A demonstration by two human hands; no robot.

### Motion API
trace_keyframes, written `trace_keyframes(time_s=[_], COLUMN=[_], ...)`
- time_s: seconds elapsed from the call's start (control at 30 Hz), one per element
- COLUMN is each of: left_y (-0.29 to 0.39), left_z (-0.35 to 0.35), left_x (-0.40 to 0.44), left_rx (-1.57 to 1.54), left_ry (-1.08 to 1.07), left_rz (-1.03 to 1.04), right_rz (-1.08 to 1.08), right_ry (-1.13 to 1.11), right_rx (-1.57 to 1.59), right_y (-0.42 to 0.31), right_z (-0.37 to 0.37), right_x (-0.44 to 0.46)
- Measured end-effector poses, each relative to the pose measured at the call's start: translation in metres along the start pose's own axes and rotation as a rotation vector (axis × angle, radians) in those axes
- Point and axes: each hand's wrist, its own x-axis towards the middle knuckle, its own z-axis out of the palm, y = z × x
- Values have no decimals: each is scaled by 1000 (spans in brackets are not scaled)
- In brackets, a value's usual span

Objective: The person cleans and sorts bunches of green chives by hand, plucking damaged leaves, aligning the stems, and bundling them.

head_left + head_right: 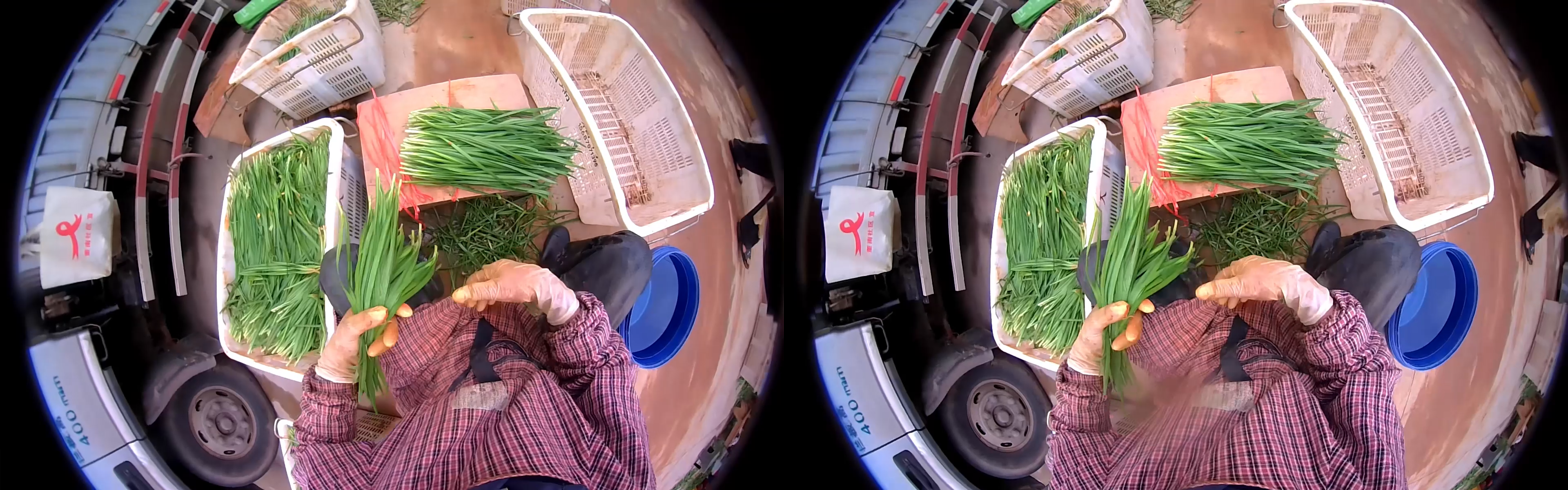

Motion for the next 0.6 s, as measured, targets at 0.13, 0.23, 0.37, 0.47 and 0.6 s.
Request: trace_keyframes(time_s=[0.13,0.23,0.37,0.47,0.6], left_y=[8,-2,-26,-47,-54], left_z=[48,64,50,47,43], left_x=[10,16,37,61,90], left_rx=[269,298,319,370,301], left_ry=[90,-12,-116,-140,-218], left_rz=[60,-67,-100,-139,-131], right_rz=[-513,-608,-778,-847,-731], right_ry=[-171,-451,-150,-139,201], right_rx=[427,725,1089,1097,1040], right_y=[-2,-5,13,10,-7], right_z=[38,36,41,22,7], right_x=[16,33,78,85,63])
